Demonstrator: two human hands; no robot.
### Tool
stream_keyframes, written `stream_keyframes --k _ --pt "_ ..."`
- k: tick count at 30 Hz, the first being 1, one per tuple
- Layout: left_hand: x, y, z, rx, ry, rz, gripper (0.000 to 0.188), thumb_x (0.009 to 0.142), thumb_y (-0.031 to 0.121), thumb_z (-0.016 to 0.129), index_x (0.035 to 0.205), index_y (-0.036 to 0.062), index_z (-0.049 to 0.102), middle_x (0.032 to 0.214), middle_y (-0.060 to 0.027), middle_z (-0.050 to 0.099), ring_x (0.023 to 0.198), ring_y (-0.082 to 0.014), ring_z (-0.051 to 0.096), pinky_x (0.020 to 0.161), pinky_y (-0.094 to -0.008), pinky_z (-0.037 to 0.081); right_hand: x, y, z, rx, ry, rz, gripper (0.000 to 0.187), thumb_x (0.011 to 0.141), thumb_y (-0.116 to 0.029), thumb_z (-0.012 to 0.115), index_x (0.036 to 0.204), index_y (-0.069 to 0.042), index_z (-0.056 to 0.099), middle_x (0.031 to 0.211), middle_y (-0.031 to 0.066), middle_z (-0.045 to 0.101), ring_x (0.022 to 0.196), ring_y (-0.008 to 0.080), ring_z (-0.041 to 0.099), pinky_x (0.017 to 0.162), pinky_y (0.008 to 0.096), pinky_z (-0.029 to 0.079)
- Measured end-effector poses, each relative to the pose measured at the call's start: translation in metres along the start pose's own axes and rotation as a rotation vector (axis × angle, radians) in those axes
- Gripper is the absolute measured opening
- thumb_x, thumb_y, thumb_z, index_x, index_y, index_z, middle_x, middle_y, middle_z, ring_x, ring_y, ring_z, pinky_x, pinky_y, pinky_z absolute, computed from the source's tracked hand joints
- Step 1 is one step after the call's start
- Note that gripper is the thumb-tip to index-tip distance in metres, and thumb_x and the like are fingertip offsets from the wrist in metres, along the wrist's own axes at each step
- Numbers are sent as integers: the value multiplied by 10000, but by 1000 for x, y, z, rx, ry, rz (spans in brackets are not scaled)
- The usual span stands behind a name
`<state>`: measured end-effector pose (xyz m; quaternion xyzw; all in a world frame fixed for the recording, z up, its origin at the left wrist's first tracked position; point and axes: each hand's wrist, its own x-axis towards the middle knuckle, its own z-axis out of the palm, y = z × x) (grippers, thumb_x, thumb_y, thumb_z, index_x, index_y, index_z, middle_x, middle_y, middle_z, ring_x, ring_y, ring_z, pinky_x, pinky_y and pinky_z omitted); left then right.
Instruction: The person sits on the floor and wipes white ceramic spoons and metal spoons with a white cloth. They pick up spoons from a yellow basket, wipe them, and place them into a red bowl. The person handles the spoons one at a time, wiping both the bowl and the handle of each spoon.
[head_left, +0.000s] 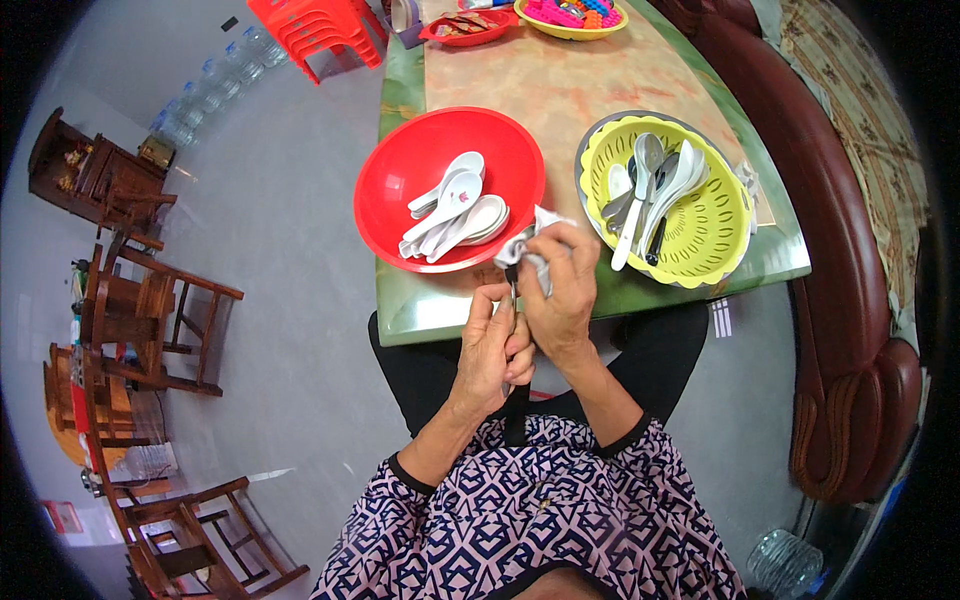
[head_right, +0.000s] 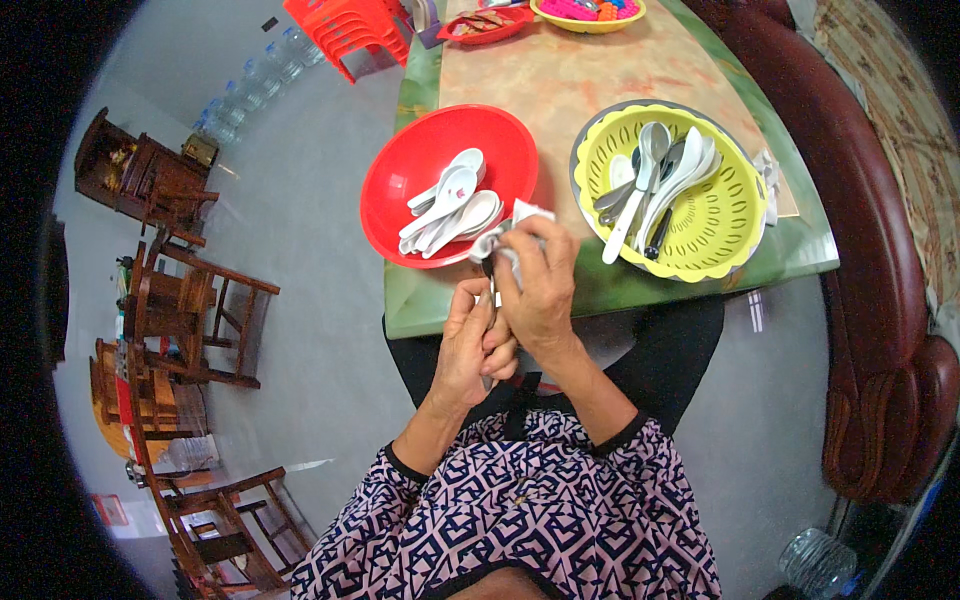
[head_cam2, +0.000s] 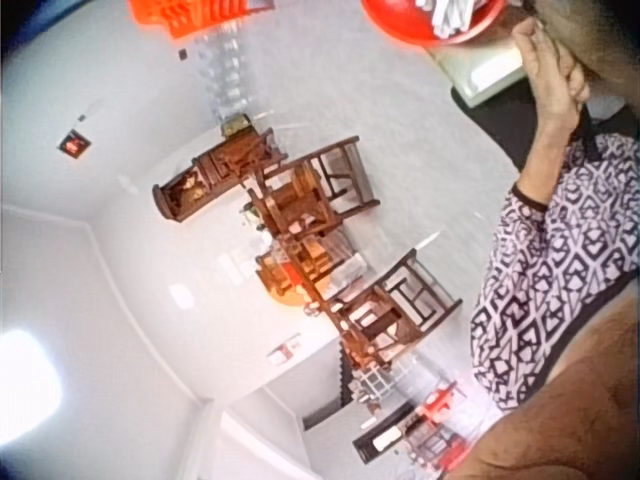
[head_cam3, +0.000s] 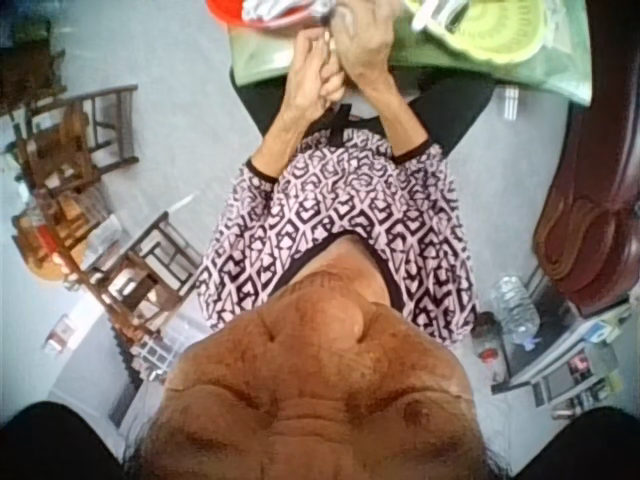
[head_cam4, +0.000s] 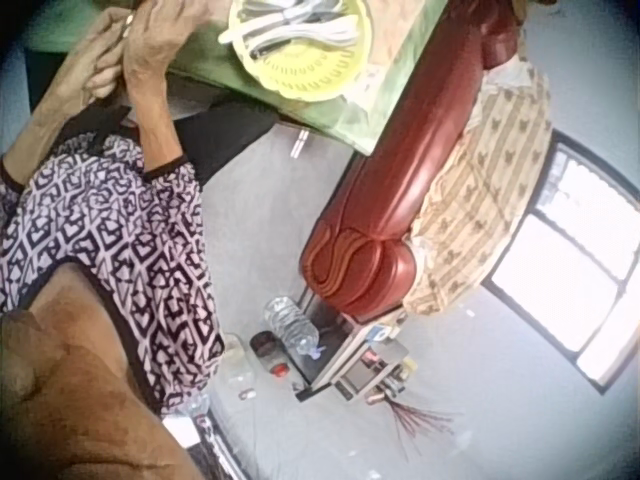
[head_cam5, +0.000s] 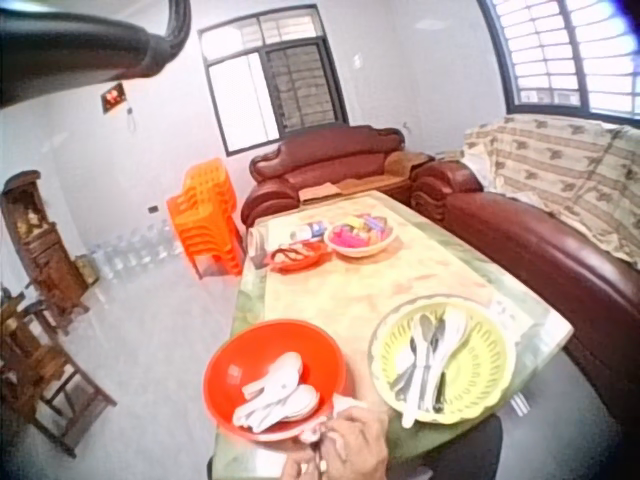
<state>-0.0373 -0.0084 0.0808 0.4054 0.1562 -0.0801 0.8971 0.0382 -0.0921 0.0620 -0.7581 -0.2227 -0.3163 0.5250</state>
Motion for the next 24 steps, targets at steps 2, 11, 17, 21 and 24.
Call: stream_keyframes --k 2,11,17,21,24 --pt "2 -1 -7 80 -5 56 165 1016 225 329 1136 189 436 574 43 340 376 -40 257 338 -190 189 -8 -10 -1 63 -87 15 272 700 49 641 961 -2 585 1059 155 506 984 331 481 847 408 412" --pt "-1 4 -12 125 -37 -60 162 975 157 403 1126 142 460 607 27 386 411 -39 270 348 -191 174 -13 -5 -19 107 -250 -79 294 691 87 571 970 -2 604 1018 137 522 946 318 489 815 401 422" --pt "3 -3 -6 150 102 79 154 973 180 451 1105 130 513 629 36 421 416 -33 292 353 -186 191 -17 0 -3 12 -63 16 257 725 82 548 965 -5 581 999 148 515 918 324 493 806 403 424" --pt "13 -6 -19 223 145 234 179 960 151 483 1085 69 582 834 13 567 630 -39 481 517 -188 376 -34 -8 -11 138 -186 78 240 718 86 556 946 10 566 975 156 512 893 332 495 791 397 433" --pt "17 -4 -12 160 124 292 245 958 141 496 1164 31 566 998 -11 586 795 -52 507 683 -189 421 -47 -9 -25 203 -408 80 203 730 82 554 924 22 557 946 153 505 883 327 495 774 388 433"
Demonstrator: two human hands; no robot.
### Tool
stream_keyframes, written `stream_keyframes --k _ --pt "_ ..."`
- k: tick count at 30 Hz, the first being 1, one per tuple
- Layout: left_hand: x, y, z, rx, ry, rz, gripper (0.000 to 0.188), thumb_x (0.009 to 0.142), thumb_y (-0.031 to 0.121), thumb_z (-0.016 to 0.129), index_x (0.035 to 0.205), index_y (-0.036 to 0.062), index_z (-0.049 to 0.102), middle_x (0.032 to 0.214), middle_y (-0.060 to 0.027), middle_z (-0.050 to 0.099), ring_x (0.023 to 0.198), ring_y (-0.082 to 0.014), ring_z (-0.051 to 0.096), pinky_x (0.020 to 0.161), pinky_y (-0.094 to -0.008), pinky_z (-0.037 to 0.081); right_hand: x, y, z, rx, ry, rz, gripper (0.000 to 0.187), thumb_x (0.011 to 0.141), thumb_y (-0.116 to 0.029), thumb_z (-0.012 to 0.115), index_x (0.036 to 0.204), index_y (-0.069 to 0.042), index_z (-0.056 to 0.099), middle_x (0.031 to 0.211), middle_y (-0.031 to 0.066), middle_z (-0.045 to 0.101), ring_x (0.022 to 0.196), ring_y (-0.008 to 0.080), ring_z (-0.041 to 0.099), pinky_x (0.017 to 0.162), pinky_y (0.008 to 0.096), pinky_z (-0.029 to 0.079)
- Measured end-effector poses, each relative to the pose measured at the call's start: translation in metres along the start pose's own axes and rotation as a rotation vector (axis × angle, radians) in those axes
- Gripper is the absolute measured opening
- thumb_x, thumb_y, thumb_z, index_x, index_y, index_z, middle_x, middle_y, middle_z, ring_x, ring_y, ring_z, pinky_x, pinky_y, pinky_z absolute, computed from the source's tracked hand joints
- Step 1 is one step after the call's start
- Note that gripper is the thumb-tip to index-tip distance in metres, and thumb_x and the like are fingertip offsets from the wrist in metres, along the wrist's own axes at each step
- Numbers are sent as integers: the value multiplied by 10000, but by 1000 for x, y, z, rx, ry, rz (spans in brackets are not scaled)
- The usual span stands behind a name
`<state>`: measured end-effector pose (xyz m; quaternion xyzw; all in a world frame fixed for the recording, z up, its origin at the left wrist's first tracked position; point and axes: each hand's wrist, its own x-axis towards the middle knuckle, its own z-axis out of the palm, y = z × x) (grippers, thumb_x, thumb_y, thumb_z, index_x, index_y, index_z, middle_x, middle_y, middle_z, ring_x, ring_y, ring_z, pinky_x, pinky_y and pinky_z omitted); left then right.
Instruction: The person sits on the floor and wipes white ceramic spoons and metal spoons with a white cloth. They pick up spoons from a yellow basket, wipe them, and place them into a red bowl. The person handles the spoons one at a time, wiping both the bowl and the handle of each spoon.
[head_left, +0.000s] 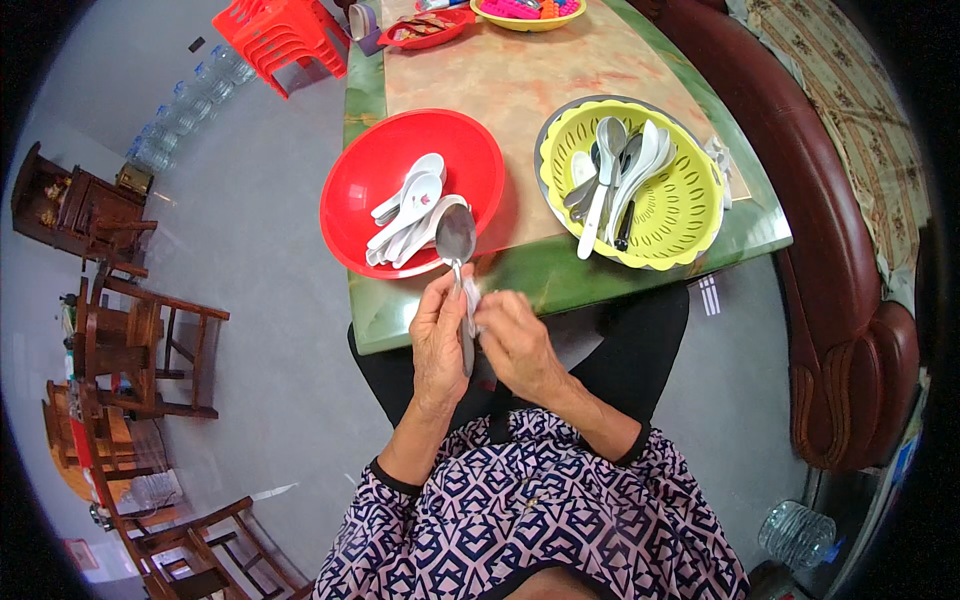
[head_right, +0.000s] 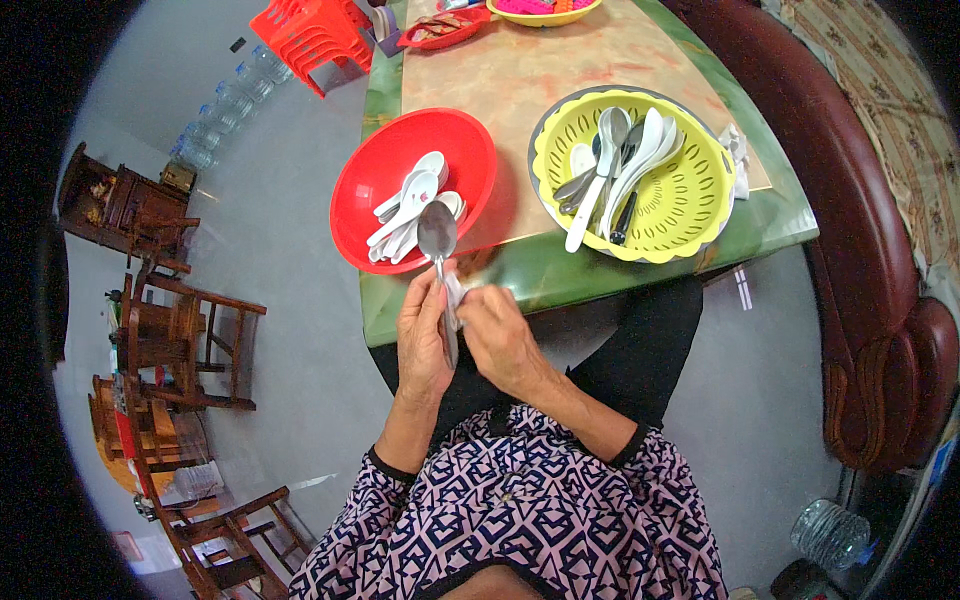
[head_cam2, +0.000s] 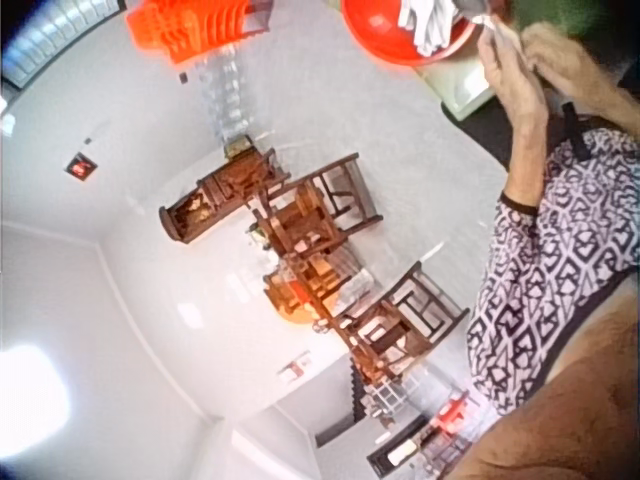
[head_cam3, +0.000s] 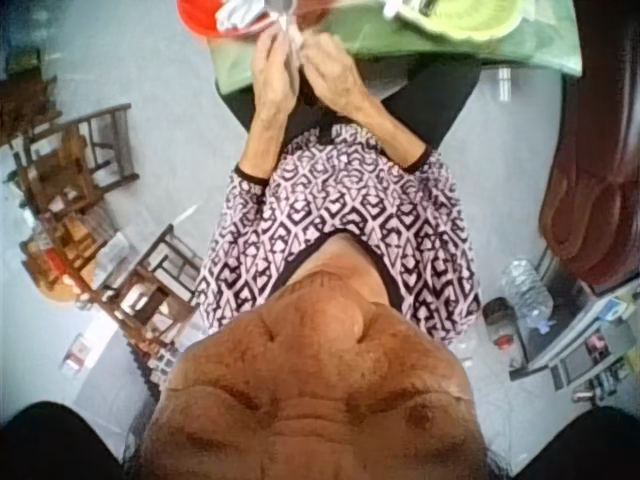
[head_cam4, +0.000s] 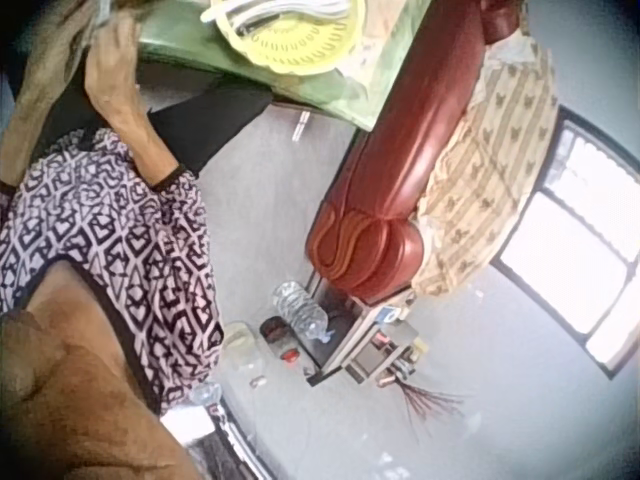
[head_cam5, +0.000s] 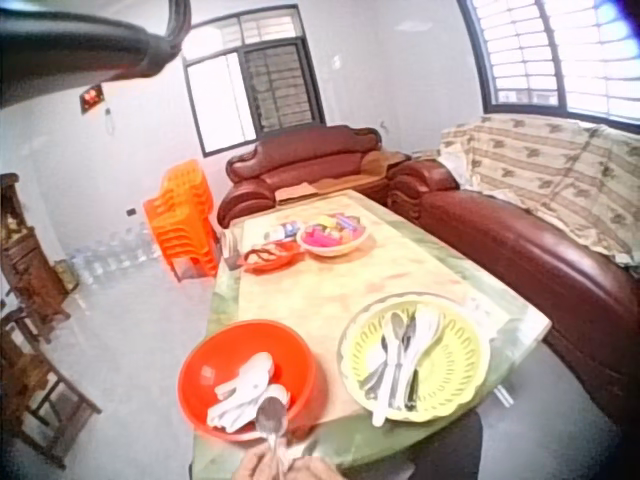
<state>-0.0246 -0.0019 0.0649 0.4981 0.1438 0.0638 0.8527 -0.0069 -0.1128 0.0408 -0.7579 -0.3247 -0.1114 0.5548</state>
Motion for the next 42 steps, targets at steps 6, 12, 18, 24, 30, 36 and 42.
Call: stream_keyframes --k 6,12,18,24,30,36,42 --pt "5 -8 2 -63 -48 -9 276 965 175 494 1156 -17 542 1076 -102 608 945 -128 569 843 -256 469 -3 -19 -10 146 51 125 117 775 57 554 884 17 565 895 133 523 840 304 536 751 358 448" --pt "2 1 14 -90 -55 35 246 972 166 440 1139 -12 470 1115 -193 601 936 -214 609 829 -333 505 2 -25 -16 506 82 337 133 780 60 547 904 23 576 923 116 569 834 225 585 735 295 464" --pt "17 18 7 -69 62 68 221 980 209 442 1072 7 447 983 -204 637 758 -211 647 645 -274 511 -4 -38 -24 344 -13 127 153 757 73 572 896 10 586 932 116 580 850 237 602 745 307 479" --pt "22 37 -3 -96 90 177 190 976 172 435 1067 10 476 725 -72 598 422 -79 431 367 -212 358 20 -1 -25 -242 347 -132 247 690 123 595 915 23 591 932 134 557 857 320 547 766 382 466" --pt "14 29 -7 -127 26 23 151 982 174 441 1045 42 478 717 -103 596 427 -91 434 375 -213 331 28 64 -5 -495 213 -92 291 733 48 614 1018 -4 588 1044 134 541 982 332 508 821 409 406" --pt "12 23 -5 -130 18 3 146 977 169 453 1036 39 479 732 -110 608 481 -102 472 424 -214 369 24 47 -8 -741 44 -11 498 780 -186 652 1243 -57 520 1317 78 452 1219 305 393 947 438 282" --pt "17 17 -3 -98 96 85 130 974 163 444 1018 43 473 889 -157 662 741 -144 589 635 -231 432 2 7 -22 -315 149 6 335 740 -64 676 1062 -26 594 1135 155 544 990 304 511 809 376 397"
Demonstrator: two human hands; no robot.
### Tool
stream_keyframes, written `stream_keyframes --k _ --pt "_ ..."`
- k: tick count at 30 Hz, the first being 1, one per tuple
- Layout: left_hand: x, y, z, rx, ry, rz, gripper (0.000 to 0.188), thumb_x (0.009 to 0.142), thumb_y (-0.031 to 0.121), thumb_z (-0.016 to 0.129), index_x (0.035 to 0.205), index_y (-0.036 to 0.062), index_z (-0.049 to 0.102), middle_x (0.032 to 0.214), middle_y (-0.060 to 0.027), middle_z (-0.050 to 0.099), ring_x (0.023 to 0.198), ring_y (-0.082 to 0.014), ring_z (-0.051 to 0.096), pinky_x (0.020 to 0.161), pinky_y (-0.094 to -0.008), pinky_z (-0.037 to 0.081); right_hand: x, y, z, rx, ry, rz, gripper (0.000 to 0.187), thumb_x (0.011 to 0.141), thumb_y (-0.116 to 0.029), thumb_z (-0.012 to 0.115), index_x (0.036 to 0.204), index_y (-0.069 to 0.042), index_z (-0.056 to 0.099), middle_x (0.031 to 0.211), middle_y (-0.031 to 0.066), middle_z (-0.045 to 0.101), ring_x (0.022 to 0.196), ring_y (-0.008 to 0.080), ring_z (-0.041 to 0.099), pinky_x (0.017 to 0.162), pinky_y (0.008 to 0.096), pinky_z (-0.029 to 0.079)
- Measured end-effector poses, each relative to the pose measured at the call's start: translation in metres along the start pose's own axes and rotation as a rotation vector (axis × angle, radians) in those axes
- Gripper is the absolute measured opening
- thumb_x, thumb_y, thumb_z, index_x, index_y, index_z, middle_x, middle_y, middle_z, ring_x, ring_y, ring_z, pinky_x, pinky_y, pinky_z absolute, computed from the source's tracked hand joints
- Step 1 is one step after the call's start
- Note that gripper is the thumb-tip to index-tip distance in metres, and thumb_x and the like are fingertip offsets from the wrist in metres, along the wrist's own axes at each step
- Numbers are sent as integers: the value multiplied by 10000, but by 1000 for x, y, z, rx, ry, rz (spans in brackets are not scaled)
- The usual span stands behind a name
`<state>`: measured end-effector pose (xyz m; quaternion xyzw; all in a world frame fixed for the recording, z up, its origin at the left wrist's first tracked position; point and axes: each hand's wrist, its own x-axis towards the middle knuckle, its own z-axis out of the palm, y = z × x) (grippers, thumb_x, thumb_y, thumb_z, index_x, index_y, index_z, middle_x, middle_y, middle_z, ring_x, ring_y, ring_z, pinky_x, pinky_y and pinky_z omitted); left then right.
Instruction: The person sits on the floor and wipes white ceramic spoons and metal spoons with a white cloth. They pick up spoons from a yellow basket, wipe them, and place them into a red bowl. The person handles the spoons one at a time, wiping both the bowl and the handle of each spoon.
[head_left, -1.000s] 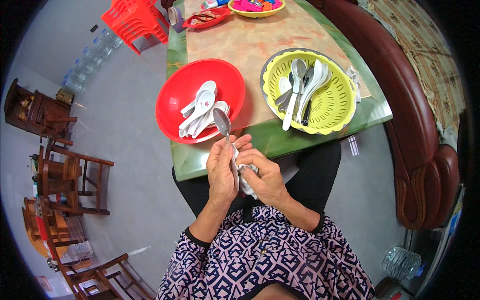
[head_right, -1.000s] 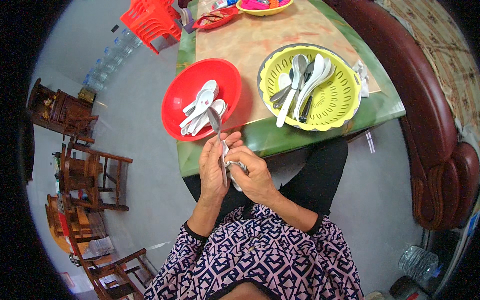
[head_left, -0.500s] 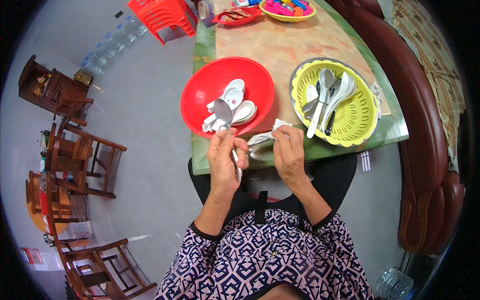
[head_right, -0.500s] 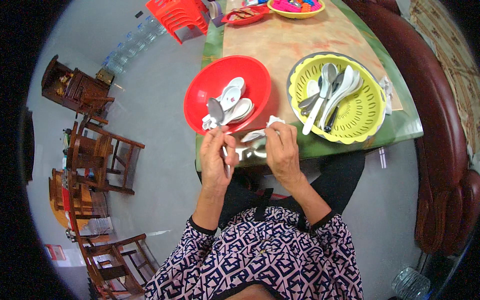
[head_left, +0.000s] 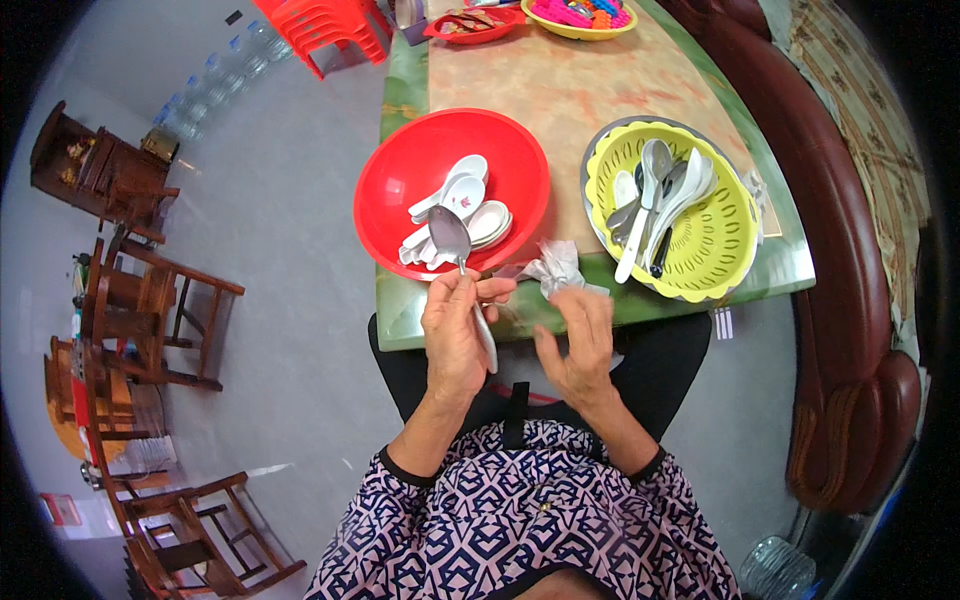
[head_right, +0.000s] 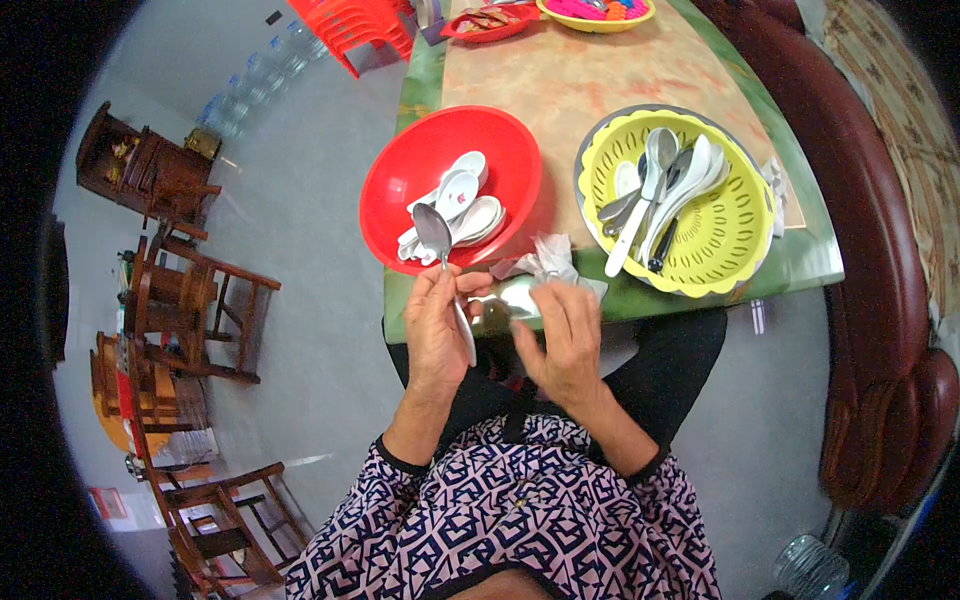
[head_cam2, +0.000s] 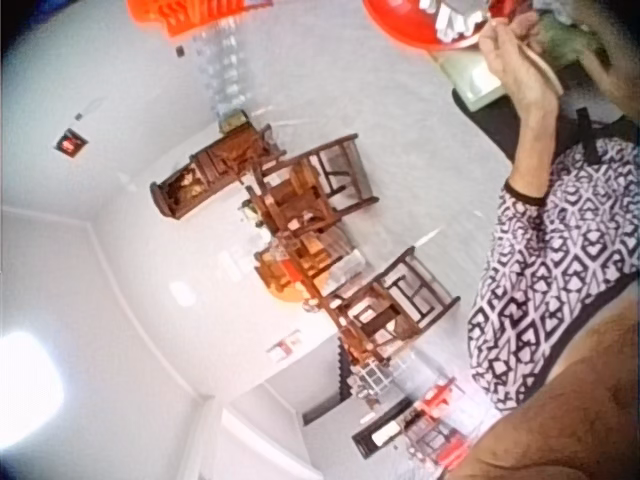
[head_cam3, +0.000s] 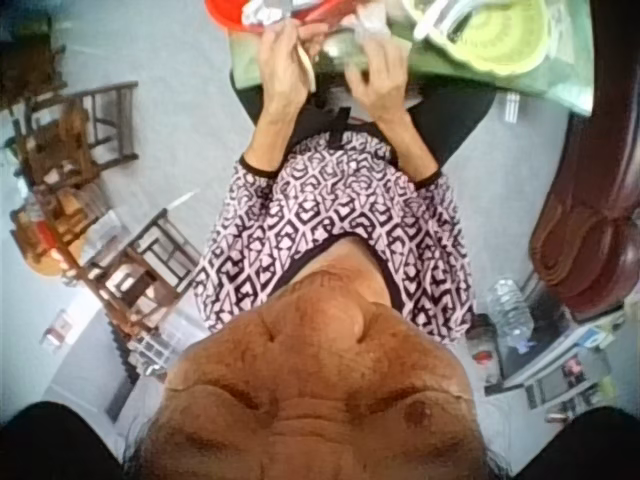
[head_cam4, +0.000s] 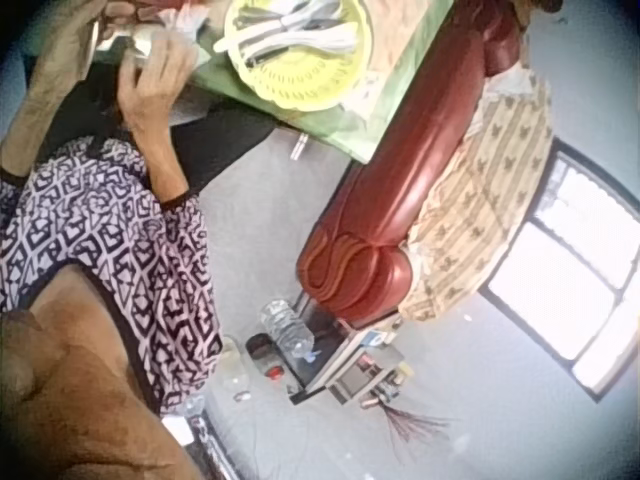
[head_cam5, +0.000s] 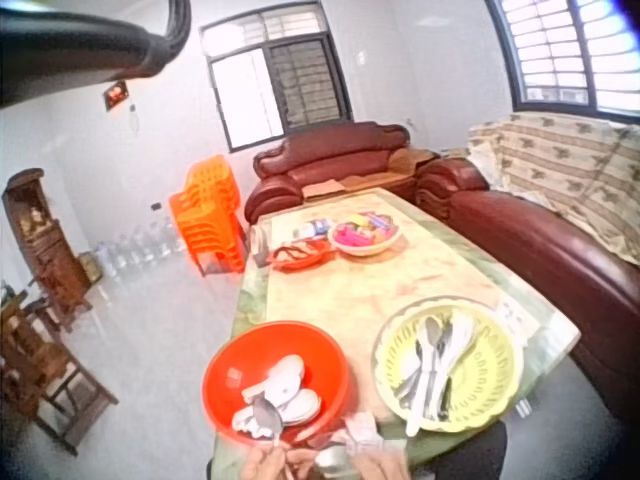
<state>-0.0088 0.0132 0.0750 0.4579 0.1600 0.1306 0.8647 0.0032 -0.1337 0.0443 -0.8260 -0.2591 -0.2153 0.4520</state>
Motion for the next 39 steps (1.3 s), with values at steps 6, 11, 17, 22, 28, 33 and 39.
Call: stream_keyframes --k 6,11,17,22,28,33,39 --pt "-7 -9 19 73 -85 -45 193 976 241 457 1025 54 470 1022 -182 655 838 -145 597 669 -243 453 2 -28 -5 692 -460 634 121 895 -70 552 811 16 563 544 17 538 476 53 472 441 238 374" --pt "-12 0 11 212 -58 38 232 971 247 473 1037 34 539 851 -72 643 710 -96 556 630 -217 441 21 -27 6 871 -496 682 161 926 -95 511 818 5 577 571 1 547 482 54 467 452 219 377" --pt "23 72 -26 617 40 180 222 921 211 551 893 29 675 663 32 563 589 -31 471 520 -204 368 42 -44 31 762 -507 366 124 866 -81 613 925 23 582 621 55 593 535 90 546 488 242 438" --pt "81 108 -56 1235 52 357 263 893 221 585 914 -29 666 583 -38 537 538 -78 461 496 -263 372 47 -33 51 486 -332 143 144 796 -13 640 923 24 582 699 139 617 576 218 612 545 318 481" --pt "125 92 -76 1603 32 438 204 831 197 632 836 -4 661 636 -190 598 553 -320 592 531 -399 441 49 -18 64 407 -315 106 130 782 24 623 906 27 584 759 163 629 655 294 634 587 350 491" --pt "132 86 -71 1806 63 387 205 793 254 671 794 50 685 650 -167 623 623 -352 619 559 -429 477 47 -10 71 433 -316 148 99 818 20 601 917 24 592 684 108 604 575 169 582 522 278 453" --pt "137 80 -71 1908 57 418 210 782 279 670 766 71 687 639 -146 629 619 -337 625 559 -430 486 50 -13 69 455 -328 225 109 790 27 617 895 12 592 744 162 623 649 284 634 581 342 488"
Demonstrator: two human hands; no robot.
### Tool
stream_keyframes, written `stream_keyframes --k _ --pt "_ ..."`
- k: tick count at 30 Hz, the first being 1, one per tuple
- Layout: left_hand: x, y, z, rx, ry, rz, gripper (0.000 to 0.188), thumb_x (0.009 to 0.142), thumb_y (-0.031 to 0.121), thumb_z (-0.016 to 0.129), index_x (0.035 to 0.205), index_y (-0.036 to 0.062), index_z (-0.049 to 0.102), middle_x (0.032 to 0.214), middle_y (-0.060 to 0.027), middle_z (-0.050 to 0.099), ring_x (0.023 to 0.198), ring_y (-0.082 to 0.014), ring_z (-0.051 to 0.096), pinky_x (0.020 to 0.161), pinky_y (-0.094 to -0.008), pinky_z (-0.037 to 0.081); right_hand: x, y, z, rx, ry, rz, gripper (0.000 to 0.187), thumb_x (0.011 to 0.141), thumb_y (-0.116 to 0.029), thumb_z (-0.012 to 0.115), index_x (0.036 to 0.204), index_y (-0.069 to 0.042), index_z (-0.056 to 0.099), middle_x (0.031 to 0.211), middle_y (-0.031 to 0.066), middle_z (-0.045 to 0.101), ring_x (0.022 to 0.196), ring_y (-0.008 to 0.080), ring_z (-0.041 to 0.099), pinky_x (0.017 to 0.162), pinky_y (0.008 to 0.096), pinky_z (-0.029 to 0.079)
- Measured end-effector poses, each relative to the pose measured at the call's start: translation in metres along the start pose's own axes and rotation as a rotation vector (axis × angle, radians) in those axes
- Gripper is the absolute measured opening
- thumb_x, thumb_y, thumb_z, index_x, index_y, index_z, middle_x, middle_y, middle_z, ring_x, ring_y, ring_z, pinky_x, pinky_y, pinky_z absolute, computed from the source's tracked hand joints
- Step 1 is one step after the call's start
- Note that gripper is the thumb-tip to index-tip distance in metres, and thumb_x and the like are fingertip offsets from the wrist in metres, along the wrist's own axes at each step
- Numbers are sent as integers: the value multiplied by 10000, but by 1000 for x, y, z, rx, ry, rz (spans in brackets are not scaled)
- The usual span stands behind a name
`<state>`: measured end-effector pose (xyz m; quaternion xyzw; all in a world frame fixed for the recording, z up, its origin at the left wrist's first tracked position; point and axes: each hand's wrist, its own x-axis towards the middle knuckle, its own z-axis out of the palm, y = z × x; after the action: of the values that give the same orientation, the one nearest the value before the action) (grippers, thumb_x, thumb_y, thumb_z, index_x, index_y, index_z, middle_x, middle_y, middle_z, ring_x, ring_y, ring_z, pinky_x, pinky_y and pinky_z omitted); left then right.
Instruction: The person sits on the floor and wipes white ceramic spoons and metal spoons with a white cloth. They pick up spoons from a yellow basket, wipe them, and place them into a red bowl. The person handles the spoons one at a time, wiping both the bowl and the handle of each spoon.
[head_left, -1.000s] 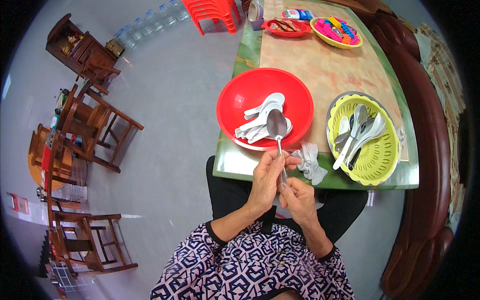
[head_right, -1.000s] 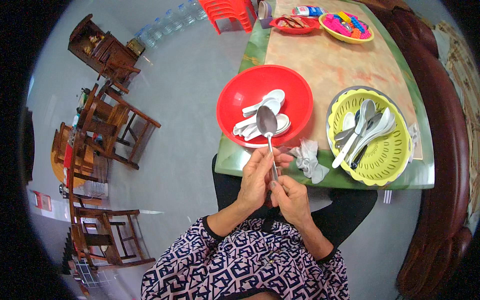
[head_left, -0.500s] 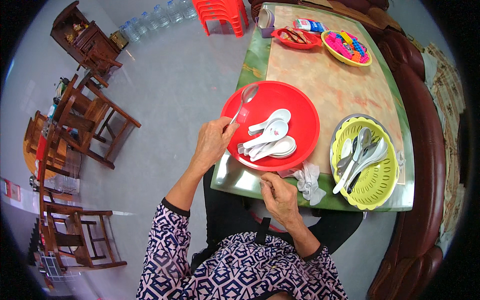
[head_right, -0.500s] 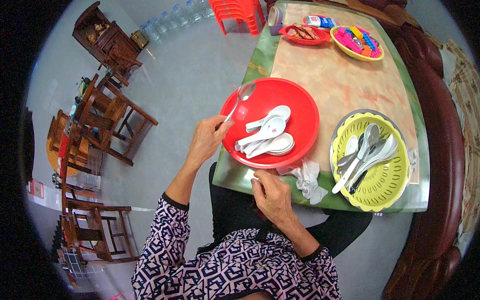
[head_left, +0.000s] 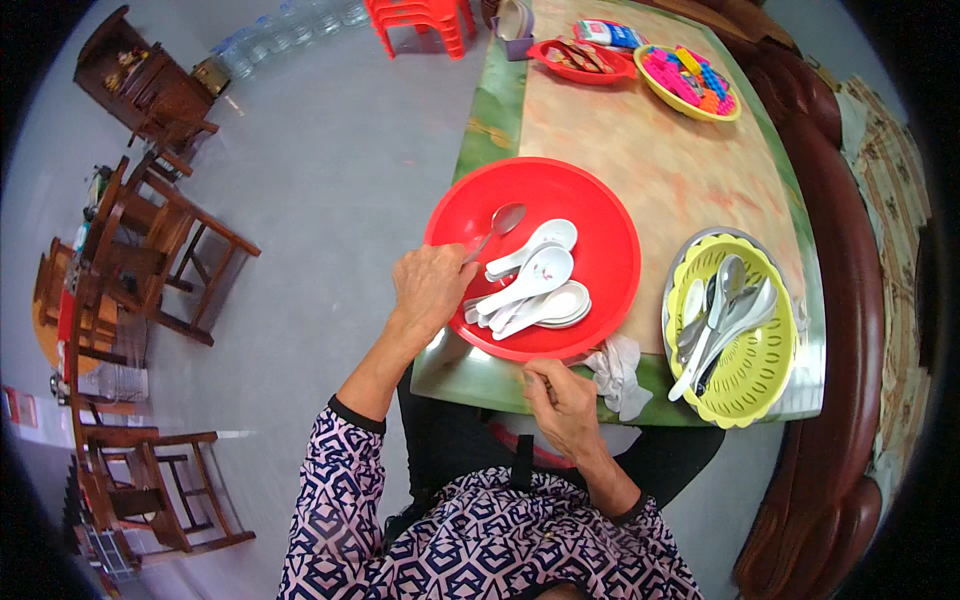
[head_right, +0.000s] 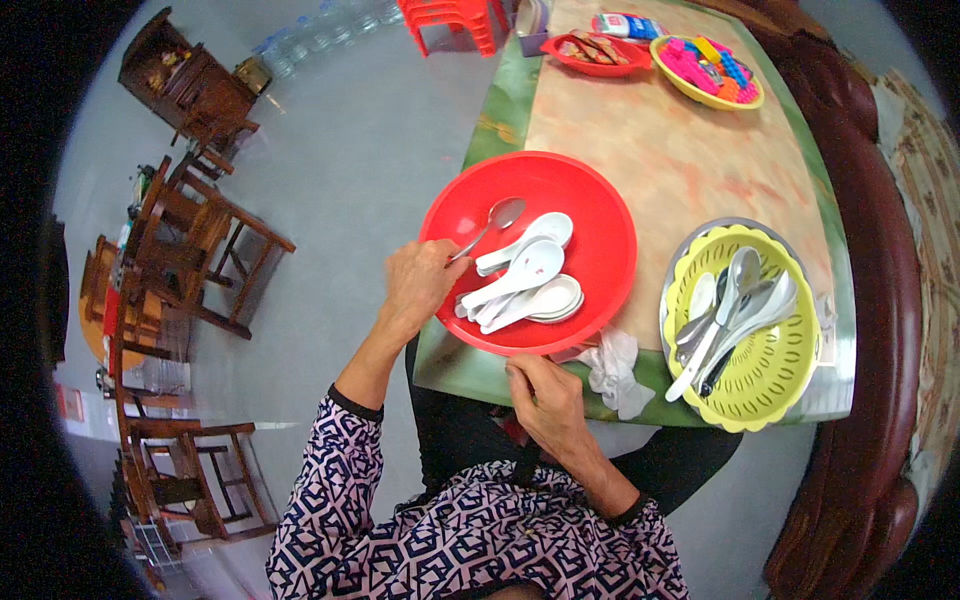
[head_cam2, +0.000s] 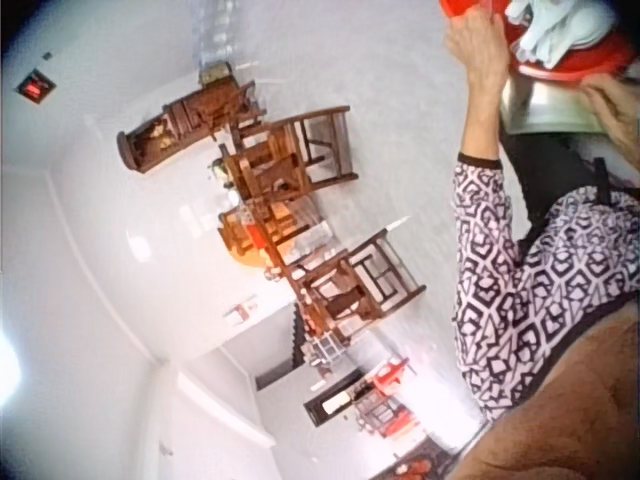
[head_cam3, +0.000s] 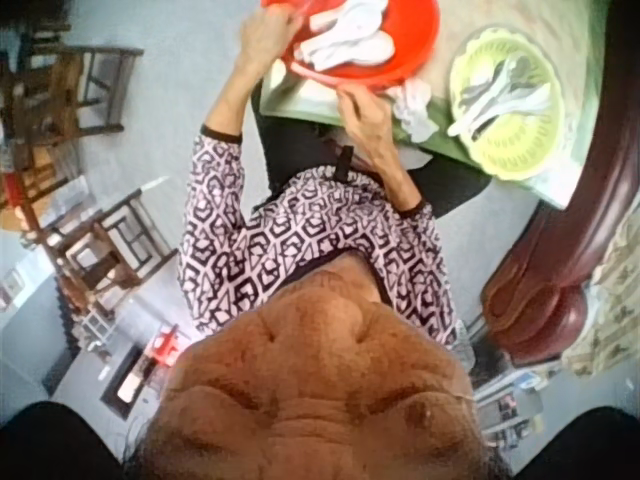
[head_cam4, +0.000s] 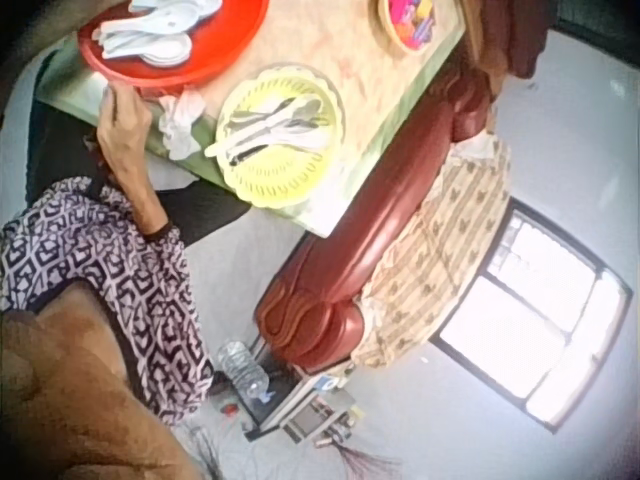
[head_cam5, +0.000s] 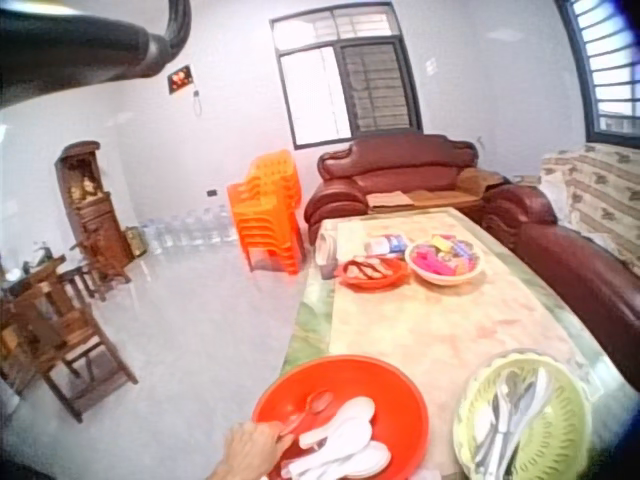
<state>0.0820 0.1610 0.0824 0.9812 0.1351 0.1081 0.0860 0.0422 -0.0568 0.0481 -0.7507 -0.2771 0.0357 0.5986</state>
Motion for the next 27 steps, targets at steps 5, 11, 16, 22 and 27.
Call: stream_keyframes --k 5,11,16,22,27 --pt "-3 1 7 -86 37 -22 258 799 286 664 725 40 645 645 -176 615 619 -363 618 547 -441 479 -2 3 2 -52 50 -111 90 812 -25 612 894 -8 579 737 150 615 641 297 624 580 362 490" --pt "-15 -3 -5 -206 189 86 236 819 187 670 954 -7 677 735 -170 662 589 -265 632 555 -344 492 -19 0 -6 -37 72 -122 80 830 -67 589 874 -17 544 693 156 590 617 333 605 544 401 466" --pt "-21 41 -33 -350 305 161 184 804 117 683 946 0 681 783 -119 669 585 -170 593 552 -292 479 -42 3 -21 -63 140 -88 67 828 -66 588 866 -20 558 690 155 605 608 333 604 537 404 466" --pt "-29 140 -19 -485 210 444 124 767 82 704 880 35 686 752 -103 655 544 -163 566 518 -291 448 -69 10 -53 -83 259 -51 53 820 -55 594 859 -20 583 708 159 621 614 324 616 543 387 479" --pt "-29 216 8 -435 27 589 202 740 179 717 864 37 646 783 -85 632 757 -249 608 657 -354 484 -84 13 -86 -108 323 4 63 810 -31 601 869 -12 589 718 161 627 623 320 624 550 372 488"
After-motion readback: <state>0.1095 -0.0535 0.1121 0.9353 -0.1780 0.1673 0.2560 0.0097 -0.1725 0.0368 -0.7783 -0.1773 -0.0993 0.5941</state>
